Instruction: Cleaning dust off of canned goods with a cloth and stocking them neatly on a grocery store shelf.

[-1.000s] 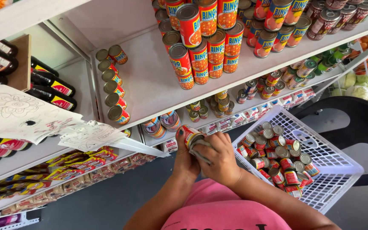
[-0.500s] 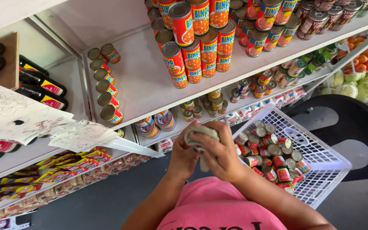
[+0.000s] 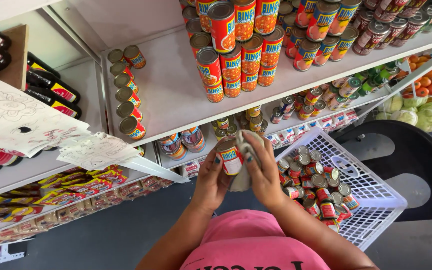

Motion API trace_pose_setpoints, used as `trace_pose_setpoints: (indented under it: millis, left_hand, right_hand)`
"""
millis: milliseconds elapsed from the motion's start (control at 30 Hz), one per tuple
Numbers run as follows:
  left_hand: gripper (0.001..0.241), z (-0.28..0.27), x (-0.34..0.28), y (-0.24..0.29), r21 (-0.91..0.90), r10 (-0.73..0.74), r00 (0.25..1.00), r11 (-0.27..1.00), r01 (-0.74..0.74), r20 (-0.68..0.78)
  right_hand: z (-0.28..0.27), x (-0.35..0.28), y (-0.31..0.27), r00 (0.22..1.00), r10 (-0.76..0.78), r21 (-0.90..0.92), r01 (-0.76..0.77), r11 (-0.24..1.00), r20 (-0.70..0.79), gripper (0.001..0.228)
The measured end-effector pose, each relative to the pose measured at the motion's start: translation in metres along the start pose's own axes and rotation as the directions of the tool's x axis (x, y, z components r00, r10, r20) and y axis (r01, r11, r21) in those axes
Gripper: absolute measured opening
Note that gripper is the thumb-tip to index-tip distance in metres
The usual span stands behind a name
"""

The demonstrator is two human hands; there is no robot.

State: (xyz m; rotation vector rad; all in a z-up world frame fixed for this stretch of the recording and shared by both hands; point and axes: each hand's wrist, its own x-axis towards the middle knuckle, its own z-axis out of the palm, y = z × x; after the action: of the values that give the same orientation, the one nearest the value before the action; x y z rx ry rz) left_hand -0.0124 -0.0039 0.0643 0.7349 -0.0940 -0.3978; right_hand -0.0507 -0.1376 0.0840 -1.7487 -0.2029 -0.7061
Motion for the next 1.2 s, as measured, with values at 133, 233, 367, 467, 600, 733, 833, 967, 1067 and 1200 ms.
trace_pose_setpoints:
  millis: [133,233,367,467,600,733,833,967,1067,1200]
  left_hand:
    - [0.05,-0.018,-0.001,-0.018,-0.104,-0.1,0.992,0.99,0.092,-0.074]
    - [0.05,-0.031,-0.003,-0.027,0.031,-0.054,0.992,0.998,0.058,-0.114]
    - [0.065,-0.005,-0.004,-0.006,0.2,0.049,0.997,0.979,-0.034,-0.067]
    - [0.07,-0.002,-0.005,-0.009,0.15,0.086,0.991,0.986,-0.07,-0.1]
    - [0.05,-0.025,0.005,-0.022,-0.069,-0.19,0.915,0.982,0.177,-0.356]
    - [0.052,-0.012,0.0,-0.013,0.017,-0.143,0.912,0.987,0.162,-0.385]
    - [0.056,-0.015,0.001,-0.014,0.07,-0.076,0.928,0.992,0.109,-0.364]
    - [0.049,0.0,0.005,0.002,0.0,-0.106,0.915,0.993,0.115,-0.389]
    - [0.044,-0.025,0.01,-0.01,0.094,-0.133,0.909,0.978,0.184,-0.394]
    - [0.047,-0.01,0.006,-0.007,0.29,-0.073,0.943,0.941,0.172,-0.325]
  right_hand:
    - [0.005,-0.007,-0.002,0.995,-0.095,-0.098,0.098,0.99,0.031,0.048]
    - [0.012,-0.018,-0.008,0.982,-0.171,-0.165,0.183,0.969,0.084,0.051]
    - [0.009,-0.01,-0.005,0.996,-0.064,-0.039,0.066,0.997,0.059,0.049]
    - [0.006,-0.008,0.0,0.998,-0.039,-0.041,0.041,0.998,0.051,0.05]
    - [0.016,-0.016,-0.01,0.973,-0.196,-0.155,0.214,0.965,0.12,0.054]
    - [0.013,-0.01,-0.002,0.975,-0.166,-0.118,0.184,0.976,0.148,0.053]
    - [0.013,-0.007,0.005,0.995,0.001,0.036,-0.004,0.999,0.099,0.052]
    - [0.018,-0.005,-0.002,0.977,-0.171,-0.156,0.19,0.969,0.128,0.051]
    - [0.017,-0.006,-0.001,0.974,-0.165,-0.121,0.184,0.975,0.154,0.052]
    - [0.011,-0.001,0.004,0.996,0.001,0.021,-0.003,1.0,0.09,0.051]
